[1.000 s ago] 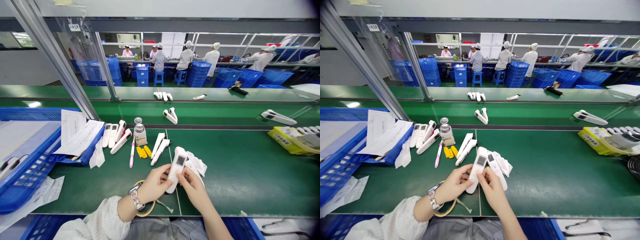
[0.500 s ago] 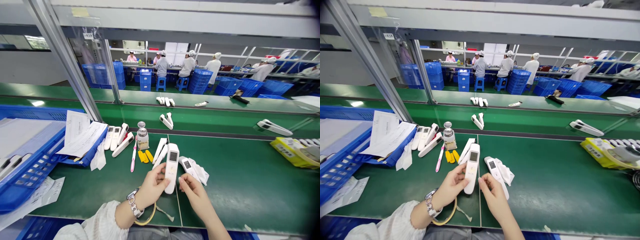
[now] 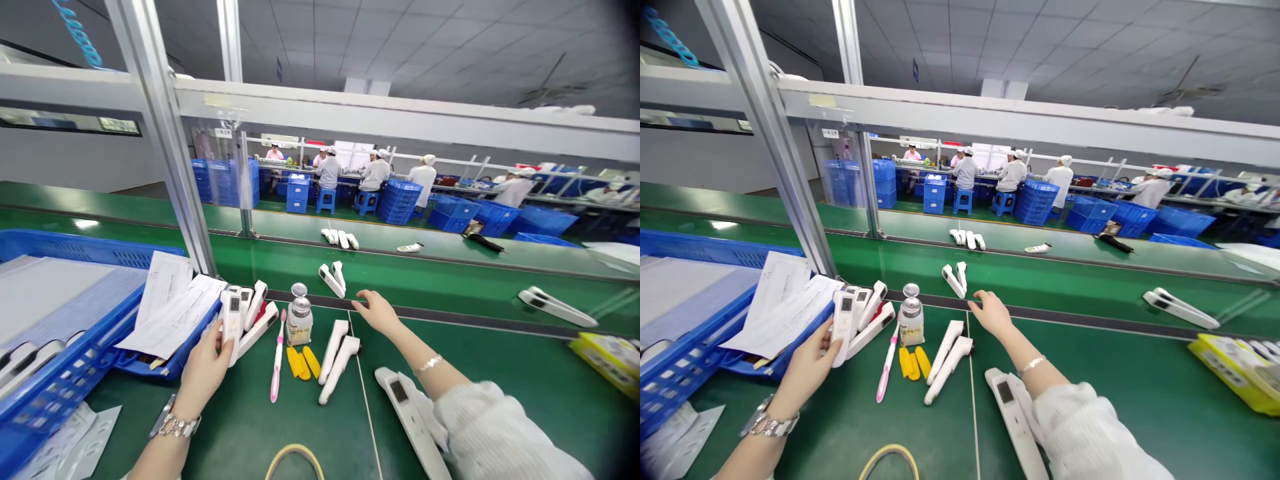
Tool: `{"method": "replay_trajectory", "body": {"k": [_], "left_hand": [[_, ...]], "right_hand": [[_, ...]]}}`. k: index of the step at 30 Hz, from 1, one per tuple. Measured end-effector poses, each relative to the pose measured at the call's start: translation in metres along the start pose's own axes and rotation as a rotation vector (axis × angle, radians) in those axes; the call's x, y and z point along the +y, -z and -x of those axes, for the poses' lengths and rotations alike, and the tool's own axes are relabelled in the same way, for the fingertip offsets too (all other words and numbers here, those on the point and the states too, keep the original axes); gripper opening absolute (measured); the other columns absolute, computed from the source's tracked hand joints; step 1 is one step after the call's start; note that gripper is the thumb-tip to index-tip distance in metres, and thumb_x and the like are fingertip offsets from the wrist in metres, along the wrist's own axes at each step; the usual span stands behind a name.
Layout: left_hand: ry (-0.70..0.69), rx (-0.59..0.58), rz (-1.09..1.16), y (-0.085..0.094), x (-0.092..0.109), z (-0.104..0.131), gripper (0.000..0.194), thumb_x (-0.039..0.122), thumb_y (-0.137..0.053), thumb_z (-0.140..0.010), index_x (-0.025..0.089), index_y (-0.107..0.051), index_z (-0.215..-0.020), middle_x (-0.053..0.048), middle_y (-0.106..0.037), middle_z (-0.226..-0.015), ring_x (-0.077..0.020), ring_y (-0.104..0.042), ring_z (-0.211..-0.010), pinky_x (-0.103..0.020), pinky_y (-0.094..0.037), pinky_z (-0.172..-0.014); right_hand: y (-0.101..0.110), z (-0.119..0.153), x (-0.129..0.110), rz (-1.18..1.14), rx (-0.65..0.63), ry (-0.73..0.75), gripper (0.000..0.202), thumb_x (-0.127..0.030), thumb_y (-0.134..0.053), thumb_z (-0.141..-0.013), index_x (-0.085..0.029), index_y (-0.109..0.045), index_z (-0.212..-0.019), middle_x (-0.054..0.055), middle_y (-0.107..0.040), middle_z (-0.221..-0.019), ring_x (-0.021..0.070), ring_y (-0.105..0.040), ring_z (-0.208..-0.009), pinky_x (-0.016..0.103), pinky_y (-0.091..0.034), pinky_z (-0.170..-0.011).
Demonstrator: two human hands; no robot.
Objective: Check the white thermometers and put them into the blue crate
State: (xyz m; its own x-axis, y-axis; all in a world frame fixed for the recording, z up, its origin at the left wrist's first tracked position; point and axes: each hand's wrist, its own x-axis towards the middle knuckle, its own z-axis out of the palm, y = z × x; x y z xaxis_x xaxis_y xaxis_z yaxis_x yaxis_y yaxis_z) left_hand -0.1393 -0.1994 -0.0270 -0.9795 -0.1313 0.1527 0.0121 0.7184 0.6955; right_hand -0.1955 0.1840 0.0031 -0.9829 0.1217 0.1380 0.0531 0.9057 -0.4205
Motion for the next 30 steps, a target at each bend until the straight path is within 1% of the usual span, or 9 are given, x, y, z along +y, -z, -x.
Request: {"method": "replay_trajectory", "body": {"k": [4,9,12,16,21,23,25,27,30], "left_hand": [[-0.018,0.048,-0.119,0.000,-0.012,-0.010,0.051,0.035,-0.034,-0.082,0.006,-0.046,-0.121,-0.015,-0.060,-0.106,-0.0261,-0.057,-0.097,-0.038,-0.044,-0.086],[-0.099,0.112,-0.211,-0.007,-0.025,-0.016,0.041,0.028,-0.031,-0.083,0.008,-0.051,-0.114,-0.015,-0.058,-0.107,-0.0260,-0.054,-0.101,-0.039,-0.042,-0.090],[-0.092,0.086,-0.227,-0.006,-0.022,-0.014,0.040,0.027,-0.031,-0.084,0.011,-0.048,-0.116,-0.013,-0.056,-0.107,-0.0254,-0.054,-0.101,-0.038,-0.043,-0.087],[-0.069,0.076,-0.221,-0.002,-0.012,-0.009,0.042,0.031,-0.032,-0.084,0.011,-0.047,-0.118,-0.013,-0.053,-0.110,-0.0253,-0.053,-0.102,-0.037,-0.044,-0.086],[-0.154,0.202,-0.175,0.001,-0.004,-0.003,0.043,0.037,-0.038,-0.083,0.011,-0.051,-0.115,-0.014,-0.051,-0.113,-0.0282,-0.048,-0.106,-0.042,-0.041,-0.091],[-0.222,0.291,-0.112,0.002,0.005,0.004,0.040,0.037,-0.041,-0.082,0.013,-0.054,-0.112,-0.014,-0.051,-0.112,-0.0286,-0.047,-0.107,-0.043,-0.038,-0.093],[-0.290,0.312,0.045,-0.001,0.022,0.015,0.035,0.036,-0.044,-0.082,0.016,-0.055,-0.109,-0.012,-0.053,-0.113,-0.0270,-0.047,-0.108,-0.042,-0.037,-0.095],[-0.317,0.161,0.309,-0.008,0.048,0.032,0.030,0.035,-0.048,-0.081,0.019,-0.057,-0.105,-0.009,-0.057,-0.111,-0.0252,-0.050,-0.107,-0.039,-0.039,-0.094],[-0.133,-0.334,0.836,-0.027,0.092,0.063,0.033,0.038,-0.055,-0.079,0.020,-0.058,-0.106,-0.009,-0.061,-0.108,-0.0248,-0.055,-0.102,-0.037,-0.041,-0.091]], "right_hand": [[-0.030,-0.056,-0.024,0.088,-0.084,-0.032,0.032,-0.036,-0.051,-0.087,-0.016,-0.052,-0.112,0.008,-0.054,-0.110,0.0204,-0.055,-0.094,0.040,-0.046,-0.080],[-0.060,-0.081,-0.043,0.135,-0.152,-0.067,0.030,-0.037,-0.050,-0.088,-0.015,-0.054,-0.108,0.007,-0.057,-0.105,0.0190,-0.057,-0.090,0.040,-0.047,-0.079],[-0.060,-0.081,-0.041,0.107,-0.129,-0.079,0.027,-0.037,-0.049,-0.088,-0.015,-0.056,-0.102,0.006,-0.058,-0.101,0.0185,-0.057,-0.089,0.039,-0.046,-0.079],[-0.033,-0.070,-0.021,-0.025,-0.065,-0.108,0.025,-0.037,-0.051,-0.087,-0.014,-0.058,-0.095,0.005,-0.060,-0.091,0.0178,-0.058,-0.083,0.038,-0.045,-0.078],[0.013,-0.016,0.012,-0.362,0.029,-0.175,0.041,-0.047,-0.038,-0.087,-0.012,-0.057,-0.097,0.008,-0.062,-0.073,0.0223,-0.059,-0.069,0.035,-0.046,-0.065],[0.024,0.021,0.017,-0.505,0.055,-0.191,0.048,-0.051,-0.033,-0.086,-0.012,-0.054,-0.104,0.009,-0.063,-0.078,0.0220,-0.059,-0.067,0.034,-0.048,-0.062],[0.029,0.064,0.013,-0.665,0.075,-0.202,0.048,-0.054,-0.035,-0.085,-0.015,-0.052,-0.108,0.009,-0.064,-0.087,0.0204,-0.059,-0.069,0.031,-0.049,-0.061],[0.029,0.107,-0.001,-0.955,0.070,-0.215,0.042,-0.053,-0.045,-0.082,-0.018,-0.055,-0.103,0.008,-0.064,-0.088,0.0173,-0.056,-0.066,0.028,-0.047,-0.058],[0.019,0.166,-0.034,-1.414,0.010,-0.261,0.034,-0.047,-0.059,-0.077,-0.017,-0.061,-0.093,0.005,-0.064,-0.077,0.0131,-0.052,-0.060,0.023,-0.045,-0.055]]}}
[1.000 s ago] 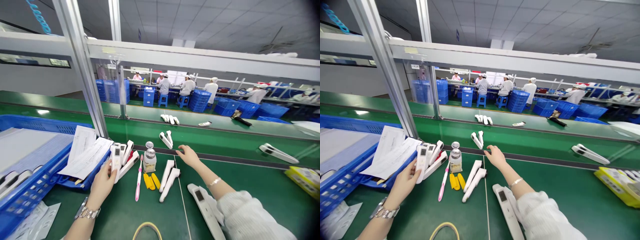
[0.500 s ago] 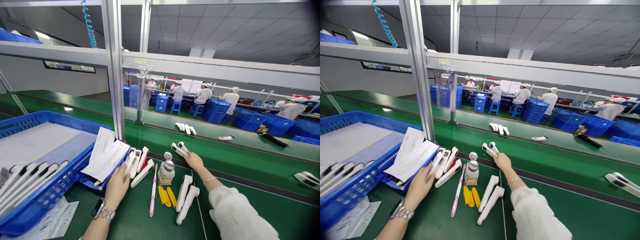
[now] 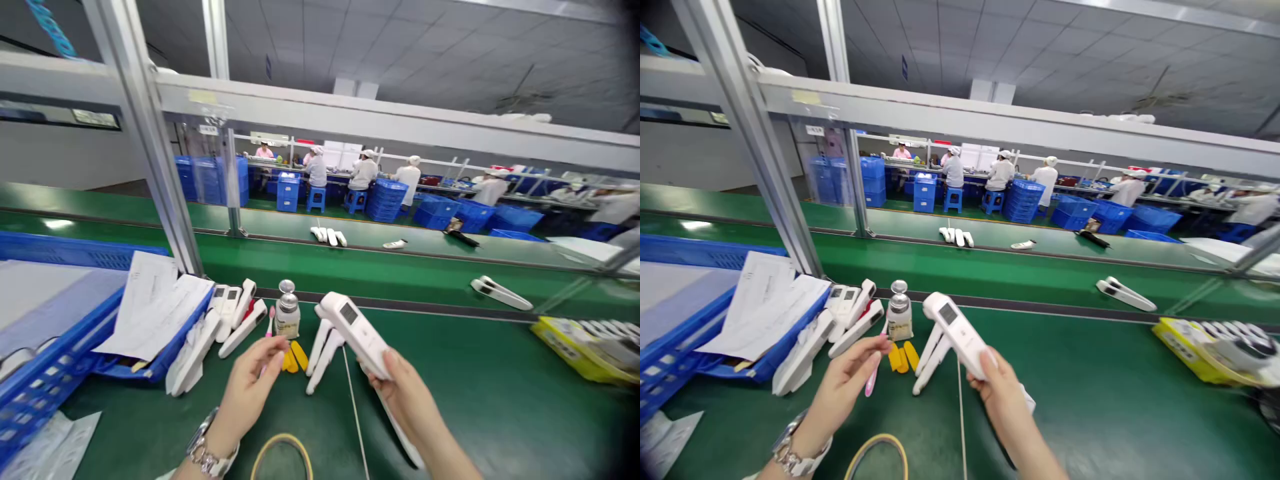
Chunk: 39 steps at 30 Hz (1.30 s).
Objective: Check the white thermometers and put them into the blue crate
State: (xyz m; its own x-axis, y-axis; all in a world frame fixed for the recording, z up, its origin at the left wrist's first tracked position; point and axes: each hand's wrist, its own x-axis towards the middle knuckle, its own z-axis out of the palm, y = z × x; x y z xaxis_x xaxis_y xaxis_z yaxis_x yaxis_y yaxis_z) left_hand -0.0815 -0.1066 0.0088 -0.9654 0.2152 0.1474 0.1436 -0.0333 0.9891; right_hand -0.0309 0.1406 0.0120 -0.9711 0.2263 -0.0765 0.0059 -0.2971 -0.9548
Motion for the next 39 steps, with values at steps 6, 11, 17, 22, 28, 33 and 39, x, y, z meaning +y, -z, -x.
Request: {"method": "replay_trajectory", "body": {"k": [6,11,17,22,28,33,39], "left_hand": [[0.545,-0.208,1.013,-0.084,0.012,0.018,0.046,0.052,-0.041,-0.084,0.018,-0.056,-0.111,-0.009,-0.064,-0.106,-0.0239,-0.056,-0.104,-0.036,-0.039,-0.094],[0.597,-0.176,1.092,-0.095,0.006,0.018,0.042,0.047,-0.042,-0.085,0.015,-0.061,-0.103,-0.006,-0.068,-0.092,-0.0209,-0.061,-0.089,-0.031,-0.041,-0.089],[0.581,-0.158,1.194,-0.088,0.002,0.016,0.042,0.042,-0.035,-0.088,0.014,-0.056,-0.109,-0.008,-0.065,-0.105,-0.0238,-0.057,-0.101,-0.039,-0.037,-0.095],[0.637,-0.168,1.167,-0.084,0.002,0.015,0.055,0.050,-0.032,-0.085,0.010,-0.047,-0.121,-0.015,-0.061,-0.109,-0.0337,-0.052,-0.108,-0.050,-0.035,-0.095],[0.652,-0.178,1.169,-0.084,0.003,0.014,0.056,0.047,-0.032,-0.086,0.008,-0.040,-0.126,-0.019,-0.057,-0.116,-0.0350,-0.048,-0.112,-0.050,-0.033,-0.097],[0.640,-0.192,1.185,-0.082,0.002,0.015,0.057,0.047,-0.029,-0.087,0.007,-0.039,-0.126,-0.020,-0.053,-0.121,-0.0365,-0.046,-0.115,-0.052,-0.033,-0.097],[0.642,-0.197,1.183,-0.081,0.003,0.016,0.054,0.046,-0.029,-0.087,0.008,-0.043,-0.123,-0.019,-0.055,-0.119,-0.0348,-0.048,-0.113,-0.050,-0.034,-0.097]], "right_hand": [[-0.039,0.077,0.042,-0.254,-0.044,-0.124,0.033,-0.048,-0.055,-0.081,-0.019,-0.060,-0.096,0.006,-0.062,-0.081,0.0138,-0.056,-0.062,0.024,-0.044,-0.054],[-0.039,0.095,0.064,-0.342,0.140,-0.161,0.030,-0.050,-0.049,-0.084,-0.022,-0.056,-0.095,0.004,-0.060,-0.086,0.0142,-0.056,-0.067,0.022,-0.044,-0.051],[-0.030,0.095,0.069,-0.137,0.133,-0.130,0.029,-0.046,-0.048,-0.086,-0.023,-0.053,-0.103,0.004,-0.058,-0.087,0.0155,-0.053,-0.069,0.025,-0.046,-0.057],[-0.030,0.096,0.060,0.046,0.014,-0.100,0.031,-0.045,-0.044,-0.088,-0.021,-0.053,-0.104,0.005,-0.058,-0.087,0.0167,-0.050,-0.068,0.027,-0.043,-0.059],[-0.027,0.097,0.059,0.071,-0.027,-0.102,0.029,-0.041,-0.042,-0.090,-0.025,-0.050,-0.113,0.004,-0.058,-0.093,0.0155,-0.049,-0.070,0.027,-0.042,-0.063],[-0.027,0.099,0.059,0.106,-0.031,-0.097,0.028,-0.040,-0.041,-0.091,-0.026,-0.050,-0.113,0.003,-0.057,-0.088,0.0147,-0.046,-0.068,0.025,-0.040,-0.062],[-0.029,0.097,0.061,0.093,-0.042,-0.077,0.025,-0.039,-0.039,-0.092,-0.027,-0.050,-0.111,0.001,-0.054,-0.081,0.0145,-0.045,-0.066,0.026,-0.039,-0.063]]}}
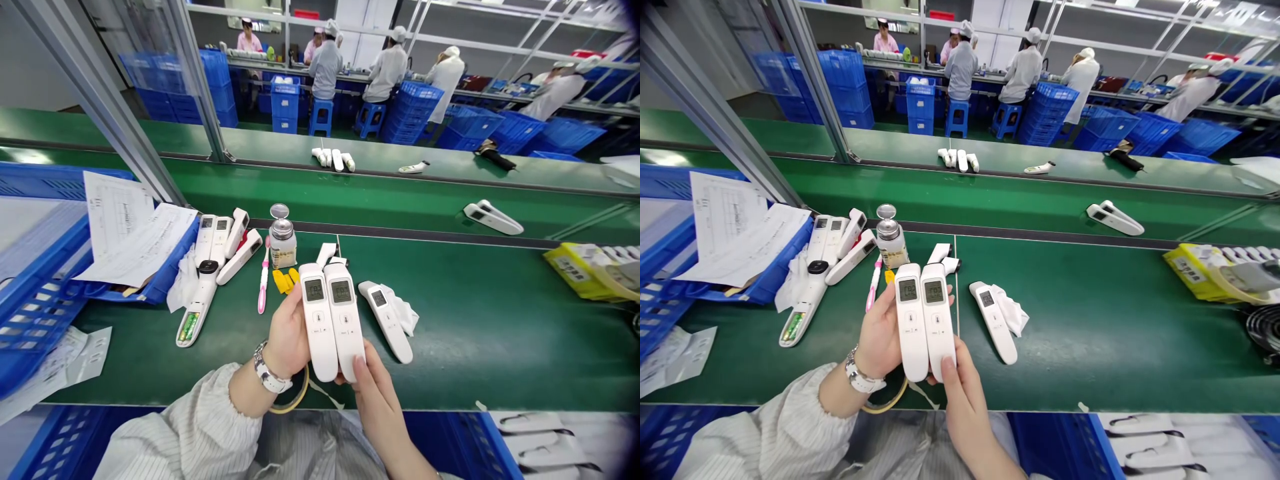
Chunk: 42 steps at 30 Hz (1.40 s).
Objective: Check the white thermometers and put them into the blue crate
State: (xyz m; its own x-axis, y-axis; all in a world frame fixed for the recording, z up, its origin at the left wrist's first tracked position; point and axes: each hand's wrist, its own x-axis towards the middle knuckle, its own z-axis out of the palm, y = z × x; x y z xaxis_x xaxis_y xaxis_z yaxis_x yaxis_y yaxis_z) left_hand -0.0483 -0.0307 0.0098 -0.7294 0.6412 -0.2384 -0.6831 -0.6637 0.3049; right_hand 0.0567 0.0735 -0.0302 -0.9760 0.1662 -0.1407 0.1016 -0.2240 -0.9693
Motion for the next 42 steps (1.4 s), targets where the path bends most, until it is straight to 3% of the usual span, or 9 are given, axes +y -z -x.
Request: {"method": "replay_trajectory", "body": {"k": [7,14,16,20,25,29,42], "left_hand": [[0.002,0.024,-0.006,-0.002,0.000,-0.001,0.052,0.044,-0.033,-0.086,0.009,-0.045,-0.121,-0.018,-0.058,-0.116,-0.0334,-0.051,-0.110,-0.048,-0.038,-0.094],[0.033,-0.027,-0.026,0.005,-0.003,-0.002,0.047,0.043,-0.036,-0.086,0.009,-0.052,-0.115,-0.015,-0.060,-0.113,-0.0318,-0.051,-0.110,-0.046,-0.038,-0.096],[0.036,-0.021,-0.032,0.006,-0.004,-0.003,0.047,0.043,-0.037,-0.086,0.008,-0.052,-0.114,-0.016,-0.060,-0.112,-0.0318,-0.052,-0.109,-0.046,-0.036,-0.097],[0.034,-0.021,-0.034,0.005,-0.005,-0.003,0.049,0.043,-0.035,-0.087,0.007,-0.051,-0.115,-0.018,-0.060,-0.112,-0.0322,-0.054,-0.106,-0.048,-0.035,-0.097],[0.061,-0.025,-0.014,0.005,-0.007,-0.002,0.043,0.040,-0.036,-0.086,0.010,-0.054,-0.110,-0.015,-0.063,-0.106,-0.0319,-0.052,-0.108,-0.048,-0.034,-0.098],[0.093,-0.051,-0.003,0.006,-0.007,-0.001,0.038,0.039,-0.039,-0.085,0.012,-0.058,-0.103,-0.013,-0.064,-0.104,-0.0327,-0.049,-0.112,-0.048,-0.034,-0.098],[0.114,-0.062,-0.060,0.004,-0.008,0.000,0.042,0.039,-0.035,-0.086,0.010,-0.057,-0.106,-0.015,-0.061,-0.110,-0.0342,-0.053,-0.107,-0.050,-0.036,-0.095]], "right_hand": [[-0.001,0.001,-0.001,0.001,-0.004,-0.004,0.026,-0.039,-0.039,-0.091,-0.025,-0.051,-0.109,0.000,-0.051,-0.076,0.0153,-0.044,-0.065,0.027,-0.040,-0.062],[0.004,-0.013,-0.033,0.156,-0.130,-0.043,0.027,-0.037,-0.052,-0.085,-0.020,-0.055,-0.106,0.004,-0.059,-0.087,0.0203,-0.053,-0.081,0.029,-0.043,-0.071],[0.008,-0.018,-0.037,0.179,-0.158,-0.065,0.028,-0.039,-0.052,-0.084,-0.019,-0.057,-0.102,0.005,-0.060,-0.085,0.0202,-0.054,-0.077,0.029,-0.043,-0.067],[0.013,-0.024,-0.039,0.259,-0.123,-0.081,0.030,-0.045,-0.046,-0.086,-0.017,-0.058,-0.084,0.001,-0.055,-0.066,0.0147,-0.047,-0.058,0.025,-0.036,-0.052],[0.014,-0.028,-0.039,0.317,-0.042,-0.066,0.048,-0.054,-0.039,-0.086,-0.018,-0.042,-0.054,-0.002,-0.040,-0.050,0.0114,-0.034,-0.048,0.025,-0.027,-0.045],[0.015,-0.031,-0.039,0.303,-0.009,-0.096,0.054,-0.058,-0.036,-0.085,-0.019,-0.045,-0.049,0.000,-0.043,-0.045,0.0124,-0.035,-0.045,0.026,-0.027,-0.043],[0.018,-0.030,-0.037,0.242,-0.032,-0.119,0.053,-0.060,-0.037,-0.083,-0.020,-0.048,-0.050,0.001,-0.046,-0.046,0.0142,-0.038,-0.045,0.027,-0.028,-0.044]]}}
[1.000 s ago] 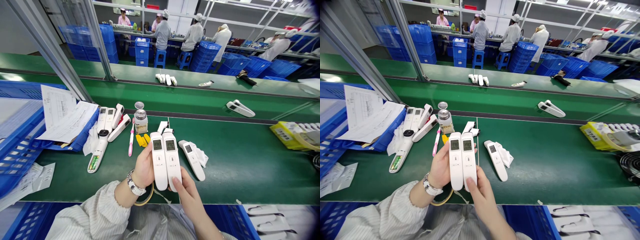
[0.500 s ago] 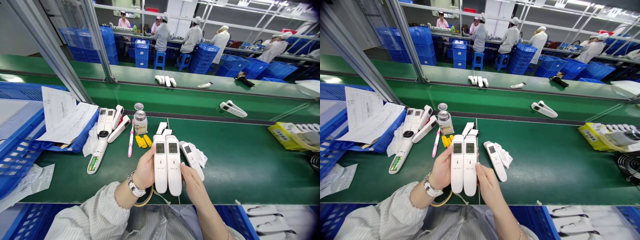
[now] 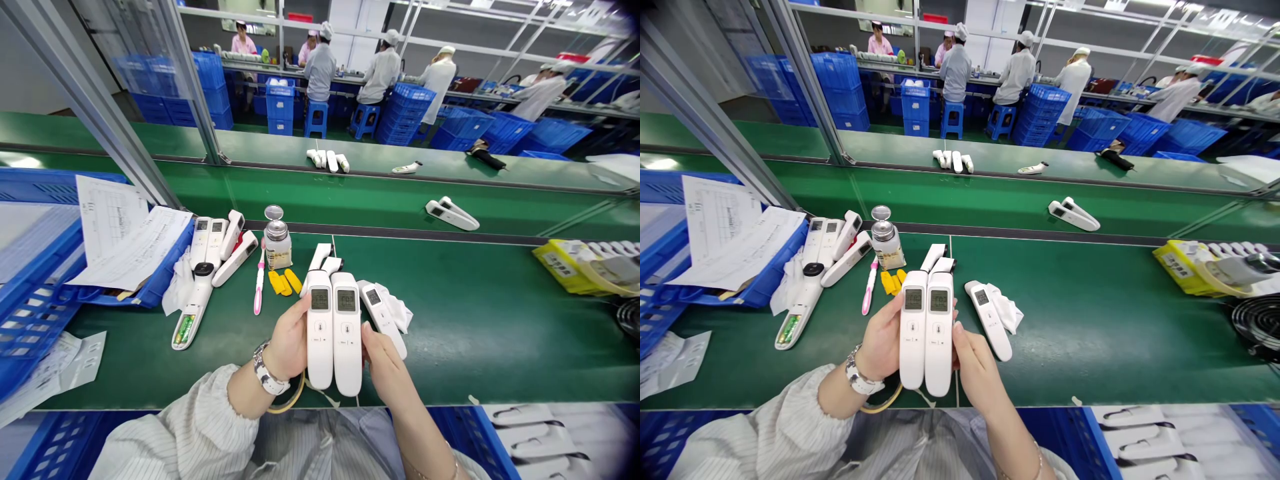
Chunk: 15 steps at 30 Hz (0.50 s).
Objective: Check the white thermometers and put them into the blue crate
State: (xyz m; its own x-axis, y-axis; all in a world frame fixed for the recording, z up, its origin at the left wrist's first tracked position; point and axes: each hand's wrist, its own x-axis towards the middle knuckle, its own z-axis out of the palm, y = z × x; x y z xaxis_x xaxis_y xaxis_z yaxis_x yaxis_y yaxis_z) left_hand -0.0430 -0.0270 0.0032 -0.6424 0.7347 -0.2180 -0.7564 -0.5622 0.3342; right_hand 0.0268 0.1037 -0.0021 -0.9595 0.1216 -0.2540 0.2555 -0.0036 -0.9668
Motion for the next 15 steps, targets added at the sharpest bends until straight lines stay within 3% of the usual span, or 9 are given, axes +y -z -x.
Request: {"method": "replay_trajectory", "body": {"k": [9,15], "left_hand": [[-0.036,0.009,0.014,-0.0004,-0.0003,0.0001,0.043,0.038,-0.035,-0.087,0.007,-0.053,-0.111,-0.018,-0.060,-0.109,-0.0326,-0.054,-0.105,-0.048,-0.036,-0.095],[-0.129,0.071,0.047,0.0025,-0.0009,-0.0032,0.035,0.038,-0.040,-0.085,0.013,-0.061,-0.098,-0.009,-0.067,-0.092,-0.0294,-0.053,-0.107,-0.045,-0.035,-0.098]], "right_hand": [[-0.0001,0.0028,0.0015,0.032,-0.015,0.031,0.047,-0.054,-0.036,-0.087,-0.018,-0.054,-0.062,0.001,-0.050,-0.056,0.0154,-0.043,-0.053,0.027,-0.032,-0.049],[-0.0047,0.0054,0.0021,0.071,0.020,0.153,0.030,-0.043,-0.046,-0.086,-0.020,-0.058,-0.100,0.003,-0.063,-0.081,0.0181,-0.054,-0.065,0.026,-0.042,-0.057]]}}
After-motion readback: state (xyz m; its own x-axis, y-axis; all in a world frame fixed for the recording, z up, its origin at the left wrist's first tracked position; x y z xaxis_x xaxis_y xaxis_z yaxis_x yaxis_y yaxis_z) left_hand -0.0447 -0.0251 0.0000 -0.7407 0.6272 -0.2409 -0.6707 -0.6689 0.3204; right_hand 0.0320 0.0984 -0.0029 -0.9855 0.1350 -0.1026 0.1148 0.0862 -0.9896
